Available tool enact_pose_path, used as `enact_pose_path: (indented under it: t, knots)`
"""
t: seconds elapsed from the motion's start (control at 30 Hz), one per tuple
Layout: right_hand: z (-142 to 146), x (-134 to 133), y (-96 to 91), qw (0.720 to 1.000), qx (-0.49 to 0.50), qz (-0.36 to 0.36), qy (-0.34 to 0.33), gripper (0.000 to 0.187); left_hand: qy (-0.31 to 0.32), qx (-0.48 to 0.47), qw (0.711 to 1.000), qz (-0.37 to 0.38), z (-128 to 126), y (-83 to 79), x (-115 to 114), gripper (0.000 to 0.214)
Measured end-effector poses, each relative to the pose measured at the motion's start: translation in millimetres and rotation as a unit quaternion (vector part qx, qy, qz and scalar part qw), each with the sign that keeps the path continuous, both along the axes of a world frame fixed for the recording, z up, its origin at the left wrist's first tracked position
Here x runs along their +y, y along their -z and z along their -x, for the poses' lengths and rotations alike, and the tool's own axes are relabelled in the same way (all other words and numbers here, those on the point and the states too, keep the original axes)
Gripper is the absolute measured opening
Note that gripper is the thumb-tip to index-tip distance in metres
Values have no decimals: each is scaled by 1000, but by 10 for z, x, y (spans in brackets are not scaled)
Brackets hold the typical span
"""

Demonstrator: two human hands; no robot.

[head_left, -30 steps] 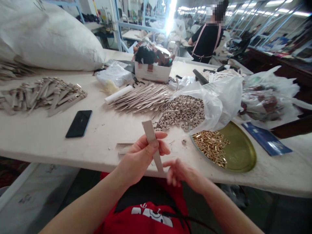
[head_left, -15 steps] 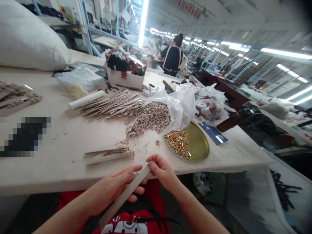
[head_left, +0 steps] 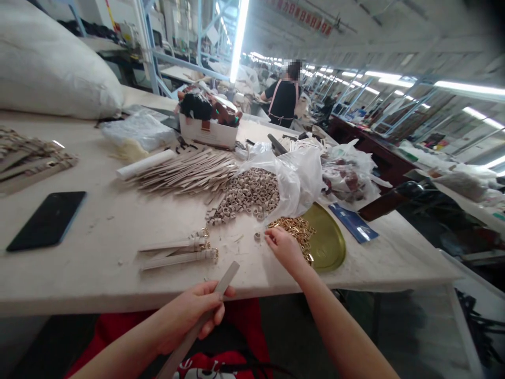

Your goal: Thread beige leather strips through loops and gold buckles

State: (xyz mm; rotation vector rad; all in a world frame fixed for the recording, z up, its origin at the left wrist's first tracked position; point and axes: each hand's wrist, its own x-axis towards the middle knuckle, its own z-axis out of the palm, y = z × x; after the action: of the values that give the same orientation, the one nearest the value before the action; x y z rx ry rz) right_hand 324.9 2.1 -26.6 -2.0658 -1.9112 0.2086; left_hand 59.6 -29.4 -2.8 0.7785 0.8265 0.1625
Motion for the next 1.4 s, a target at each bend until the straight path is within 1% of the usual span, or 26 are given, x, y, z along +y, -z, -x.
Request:
enact_pose_path:
  t: [0.07, 0.13, 0.2, 0.27, 0.33, 0.4, 0.43, 0.5, 0.53, 0.6, 0.67, 0.8, 0.87, 0.9, 0.93, 0.97, 1.07, 1.1, 1.13, 1.17, 1.23, 1.3, 1.4]
  knots:
    - [130, 108, 72, 999, -20, 22, -14, 14, -8, -1, 1000, 1, -37, 6, 11, 33]
    - [207, 194, 136, 999, -28, 36, -11, 11, -22, 0, 1000, 4, -55, 5, 35, 32]
    - [225, 231, 179, 999, -20, 44, -11, 9, -38, 3, 999, 9, -56, 1, 63, 31]
    - [231, 210, 200, 999, -8, 47, -17, 9, -52, 2, 999, 18, -55, 3, 89, 30]
    - [270, 143, 207, 998, 37, 45, -24, 12, -65, -6, 997, 30, -64, 11, 111, 29]
    - [354, 57, 210, 987, 154, 40, -31, 19, -75, -15, 996, 41, -83, 17, 132, 29]
    - [406, 17, 211, 971, 231, 41, -37, 22, -78, -18, 996, 46, -93, 16, 143, 29]
    - [507, -37, 213, 922, 380, 54, -42, 24, -77, -20, 995, 51, -108, 7, 165, 28]
    - [547, -48, 216, 898, 434, 64, -38, 23, -77, -20, 995, 54, -110, 0, 175, 28]
    - [597, -42, 225, 856, 510, 84, -15, 22, -79, -22, 995, 56, -104, -13, 192, 28]
    - [614, -19, 239, 831, 548, 95, 10, 22, -83, -25, 995, 57, -89, -16, 202, 28]
    - [636, -5, 279, 808, 577, 118, 33, 24, -87, -23, 994, 63, -63, 3, 209, 27]
    - [671, -28, 292, 784, 605, 129, 50, 24, -87, -17, 994, 63, -59, 16, 209, 26]
    - [696, -44, 292, 766, 626, 135, 58, 24, -85, -12, 995, 59, -60, 25, 209, 26]
    - [725, -60, 286, 743, 651, 140, 67, 24, -81, -6, 995, 51, -61, 36, 209, 26]
    - [757, -76, 273, 714, 681, 147, 76, 23, -75, 0, 997, 37, -63, 50, 209, 26]
    - [854, -119, 196, 619, 760, 169, 99, 25, -50, 26, 998, -31, -70, 117, 209, 29]
    - [882, -132, 166, 598, 775, 177, 100, 28, -44, 36, 997, -57, -69, 143, 209, 31]
    - [904, -145, 139, 585, 784, 183, 99, 31, -39, 47, 995, -81, -66, 166, 210, 31]
    - [922, -158, 118, 581, 786, 188, 93, 32, -33, 57, 993, -100, -59, 183, 210, 32]
    - [941, -186, 99, 592, 779, 191, 80, 31, -16, 70, 990, -120, -33, 190, 210, 32]
    - [948, -215, 110, 620, 760, 184, 68, 28, 7, 71, 990, -118, 4, 154, 210, 31]
    - [950, -254, 139, 678, 715, 166, 48, 25, 38, 57, 993, -96, 60, 48, 216, 30]
